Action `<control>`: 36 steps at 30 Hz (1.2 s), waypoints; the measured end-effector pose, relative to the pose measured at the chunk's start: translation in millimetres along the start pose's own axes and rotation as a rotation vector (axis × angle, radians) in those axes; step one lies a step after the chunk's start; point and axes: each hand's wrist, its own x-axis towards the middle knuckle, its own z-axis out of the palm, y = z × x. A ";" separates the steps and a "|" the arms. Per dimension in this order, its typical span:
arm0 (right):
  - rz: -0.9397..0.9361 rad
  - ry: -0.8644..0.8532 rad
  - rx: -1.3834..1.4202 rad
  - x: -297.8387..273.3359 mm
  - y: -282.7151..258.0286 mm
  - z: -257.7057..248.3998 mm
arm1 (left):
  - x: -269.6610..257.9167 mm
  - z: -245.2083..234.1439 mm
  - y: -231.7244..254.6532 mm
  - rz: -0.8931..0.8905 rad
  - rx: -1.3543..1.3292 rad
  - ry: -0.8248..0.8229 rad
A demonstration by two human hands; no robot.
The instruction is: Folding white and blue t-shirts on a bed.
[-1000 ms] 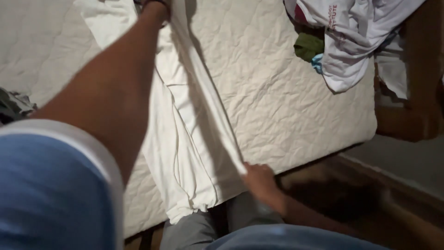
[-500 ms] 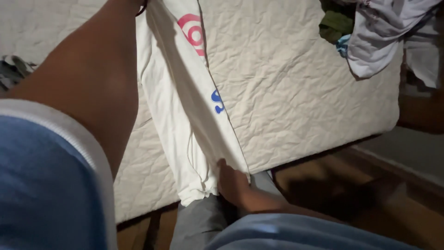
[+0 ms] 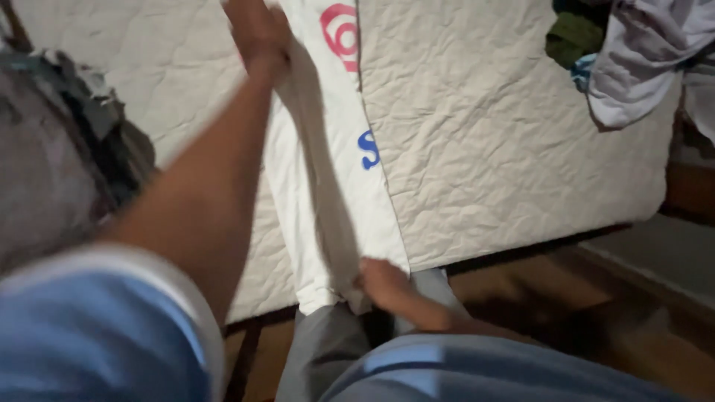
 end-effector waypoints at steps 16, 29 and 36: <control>-0.187 0.431 -0.030 20.8 91.4 -23.7 | -401.7 -55.4 6.1 -0.763 -0.178 -0.693; -0.265 0.040 -0.157 36.1 114.4 1.5 | -419.9 -31.4 -15.2 -0.853 0.127 -1.081; -0.180 -0.106 -0.125 12.3 91.5 -14.4 | -450.8 -45.3 -11.0 -0.975 -0.264 -0.719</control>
